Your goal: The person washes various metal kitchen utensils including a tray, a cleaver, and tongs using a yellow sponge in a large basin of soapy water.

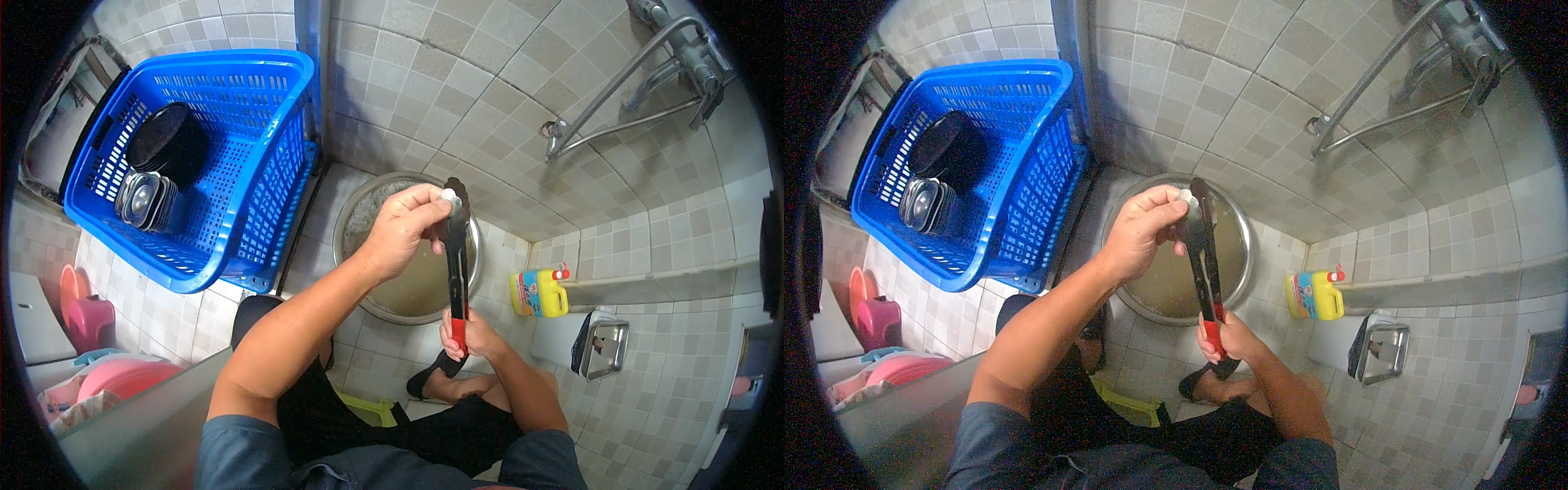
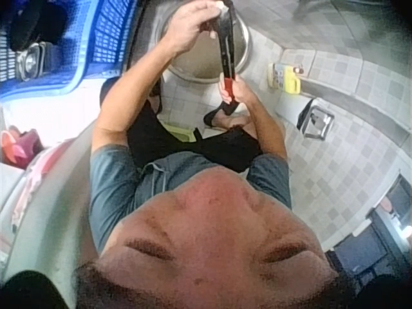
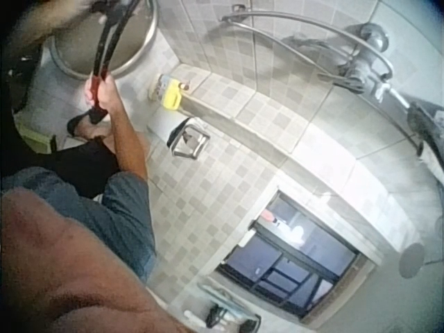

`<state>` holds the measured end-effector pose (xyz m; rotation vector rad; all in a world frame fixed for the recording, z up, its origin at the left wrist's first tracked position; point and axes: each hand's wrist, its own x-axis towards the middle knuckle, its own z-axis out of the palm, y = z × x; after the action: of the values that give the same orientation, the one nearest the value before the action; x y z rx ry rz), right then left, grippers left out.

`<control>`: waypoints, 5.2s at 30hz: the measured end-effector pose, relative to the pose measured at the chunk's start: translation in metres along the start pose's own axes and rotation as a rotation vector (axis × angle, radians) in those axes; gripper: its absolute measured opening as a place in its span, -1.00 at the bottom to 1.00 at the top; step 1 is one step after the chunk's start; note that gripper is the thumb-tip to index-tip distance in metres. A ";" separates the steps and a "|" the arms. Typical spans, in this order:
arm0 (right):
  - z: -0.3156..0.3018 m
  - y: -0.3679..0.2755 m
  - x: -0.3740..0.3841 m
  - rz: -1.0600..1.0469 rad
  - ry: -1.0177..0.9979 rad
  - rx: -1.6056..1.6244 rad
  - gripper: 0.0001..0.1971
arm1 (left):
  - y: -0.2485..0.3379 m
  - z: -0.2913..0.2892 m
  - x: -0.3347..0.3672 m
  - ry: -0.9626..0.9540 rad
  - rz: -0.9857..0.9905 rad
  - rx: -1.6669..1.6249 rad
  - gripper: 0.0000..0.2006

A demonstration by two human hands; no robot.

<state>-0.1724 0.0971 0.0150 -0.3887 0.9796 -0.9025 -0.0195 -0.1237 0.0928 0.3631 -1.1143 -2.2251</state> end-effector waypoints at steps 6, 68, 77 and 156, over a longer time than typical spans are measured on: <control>0.002 0.001 0.002 0.031 0.054 -0.083 -0.68 | -0.005 -0.001 0.004 0.077 0.027 -0.029 -0.80; -0.013 0.005 0.000 0.135 -0.166 0.031 -0.67 | 0.026 -0.017 0.006 0.058 -0.062 0.226 -0.80; -0.010 0.011 -0.002 0.161 -0.155 0.056 -0.68 | 0.018 -0.022 0.002 0.036 -0.128 0.180 -0.88; -0.093 0.007 0.136 -0.237 1.041 0.148 -0.64 | 0.012 0.013 0.023 0.338 -0.082 1.045 -0.45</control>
<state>-0.2139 0.0009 -0.1127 0.1407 1.8173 -1.4269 -0.0393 -0.1358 0.1105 1.1606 -1.9881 -1.3705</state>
